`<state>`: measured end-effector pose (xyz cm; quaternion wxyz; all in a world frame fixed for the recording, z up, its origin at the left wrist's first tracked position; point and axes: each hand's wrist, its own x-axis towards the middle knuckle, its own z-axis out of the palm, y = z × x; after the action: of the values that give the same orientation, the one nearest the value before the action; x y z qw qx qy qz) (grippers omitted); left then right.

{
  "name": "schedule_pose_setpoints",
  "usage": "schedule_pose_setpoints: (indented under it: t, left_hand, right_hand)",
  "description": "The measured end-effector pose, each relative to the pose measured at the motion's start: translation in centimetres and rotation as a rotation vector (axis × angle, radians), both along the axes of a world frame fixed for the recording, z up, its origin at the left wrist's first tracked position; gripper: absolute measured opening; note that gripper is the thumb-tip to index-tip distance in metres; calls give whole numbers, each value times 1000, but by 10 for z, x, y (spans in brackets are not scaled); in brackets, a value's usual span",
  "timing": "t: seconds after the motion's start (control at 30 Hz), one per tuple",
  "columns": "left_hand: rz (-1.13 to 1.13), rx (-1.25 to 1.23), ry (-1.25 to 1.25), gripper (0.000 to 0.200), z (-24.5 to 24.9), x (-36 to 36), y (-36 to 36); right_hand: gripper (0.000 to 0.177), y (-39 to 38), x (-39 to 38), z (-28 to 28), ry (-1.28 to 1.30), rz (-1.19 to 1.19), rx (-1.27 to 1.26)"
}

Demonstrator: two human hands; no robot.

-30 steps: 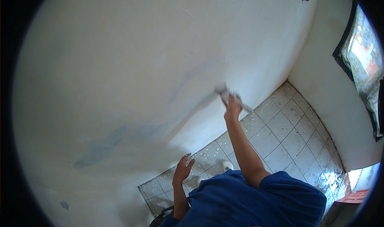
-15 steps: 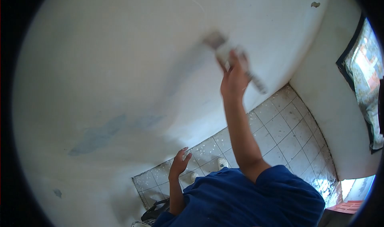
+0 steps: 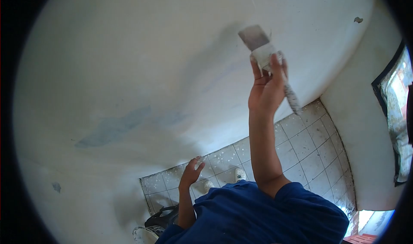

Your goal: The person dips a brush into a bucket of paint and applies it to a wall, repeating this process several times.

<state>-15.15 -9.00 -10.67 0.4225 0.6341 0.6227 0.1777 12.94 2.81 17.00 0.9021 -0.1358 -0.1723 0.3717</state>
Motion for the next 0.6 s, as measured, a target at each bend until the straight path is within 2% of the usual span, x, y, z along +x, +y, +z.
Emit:
schedule_pose_setpoints:
  t: [0.03, 0.1, 0.13, 0.17, 0.23, 0.27, 0.3, 0.4, 0.47, 0.53, 0.6]
  left_hand:
    - [17, -16, -24, 51, 1, 3, -1]
    - [20, -37, -45, 51, 2, 3, -2]
    - [5, -42, -41, 51, 2, 3, -4]
    - [-10, -43, -39, 52, 1, 3, -4]
    - [-44, -33, 2, 51, -8, -4, -4]
    - [-60, -26, 25, 51, -10, -9, -4]
    - [-51, -13, 27, 51, -10, -13, -4]
    - [-27, 2, 19, 51, -7, -23, 0]
    - [2, -25, -13, 52, -2, -26, -1]
    - [-14, -15, -29, 51, -1, -26, -2]
    - [-20, -5, -45, 51, 0, -28, 2]
  right_hand:
    - [37, -9, -5, 13, -20, -2, 48]
    - [45, 4, -30, -23, 49, -10, -173]
    - [49, 13, -42, -55, 82, -15, -282]
    - [54, 21, -52, -113, -13, -15, -377]
    - [59, 13, -82, -225, -8, -20, -588]
    - [55, -4, -92, -259, 91, 55, -667]
    - [53, -19, -93, -288, 47, 147, -831]
    - [50, -6, -86, -262, 137, 86, -742]
    - [45, 11, -72, -159, 179, 78, -532]
    - [45, 5, -61, -65, 106, 74, -259]
    - [38, -10, -58, -11, 21, 28, -14]
